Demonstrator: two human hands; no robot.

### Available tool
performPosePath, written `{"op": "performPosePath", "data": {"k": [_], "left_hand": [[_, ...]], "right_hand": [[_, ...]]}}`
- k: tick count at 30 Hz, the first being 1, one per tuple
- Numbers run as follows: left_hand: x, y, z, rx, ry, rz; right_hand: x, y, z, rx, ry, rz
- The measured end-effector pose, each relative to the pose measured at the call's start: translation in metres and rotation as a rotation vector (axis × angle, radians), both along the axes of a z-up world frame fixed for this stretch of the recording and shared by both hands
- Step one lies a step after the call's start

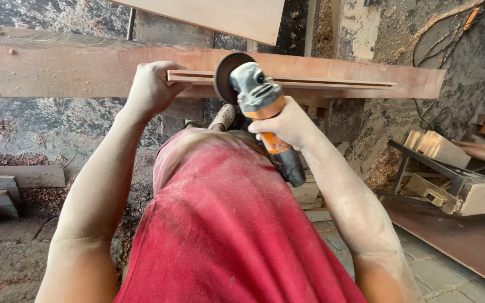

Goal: The person sands the surface and edges of wooden boards using a handheld power sander.

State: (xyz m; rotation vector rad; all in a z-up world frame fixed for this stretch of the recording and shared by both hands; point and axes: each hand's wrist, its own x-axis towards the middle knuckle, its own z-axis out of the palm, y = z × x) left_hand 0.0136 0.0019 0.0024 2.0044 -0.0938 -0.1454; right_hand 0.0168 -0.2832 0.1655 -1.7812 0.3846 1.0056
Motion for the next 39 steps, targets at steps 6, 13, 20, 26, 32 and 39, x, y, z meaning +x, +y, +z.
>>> {"op": "performPosePath", "data": {"k": [6, 13, 20, 26, 32, 39], "left_hand": [[0.0, 0.0, 0.0, 0.019, -0.031, 0.021], [-0.005, 0.003, 0.004, 0.038, -0.094, -0.008], [-0.011, 0.002, 0.01, 0.042, -0.091, -0.031], [-0.018, 0.002, 0.015, 0.072, -0.102, -0.048], [-0.02, 0.001, 0.02, 0.101, -0.029, -0.033], [-0.003, -0.004, 0.104, 0.385, 0.475, -0.048]], "right_hand": [[0.006, 0.034, 0.008, 0.009, -0.004, 0.099], [-0.002, -0.017, 0.003, -0.001, -0.002, 0.032], [-0.017, -0.149, 0.0, -0.093, 0.054, -0.269], [-0.024, -0.261, -0.012, -0.156, 0.025, -0.496], [-0.026, -0.367, -0.029, -0.107, -0.032, -0.706], [-0.037, -0.458, -0.039, 0.066, -0.082, -0.916]]}}
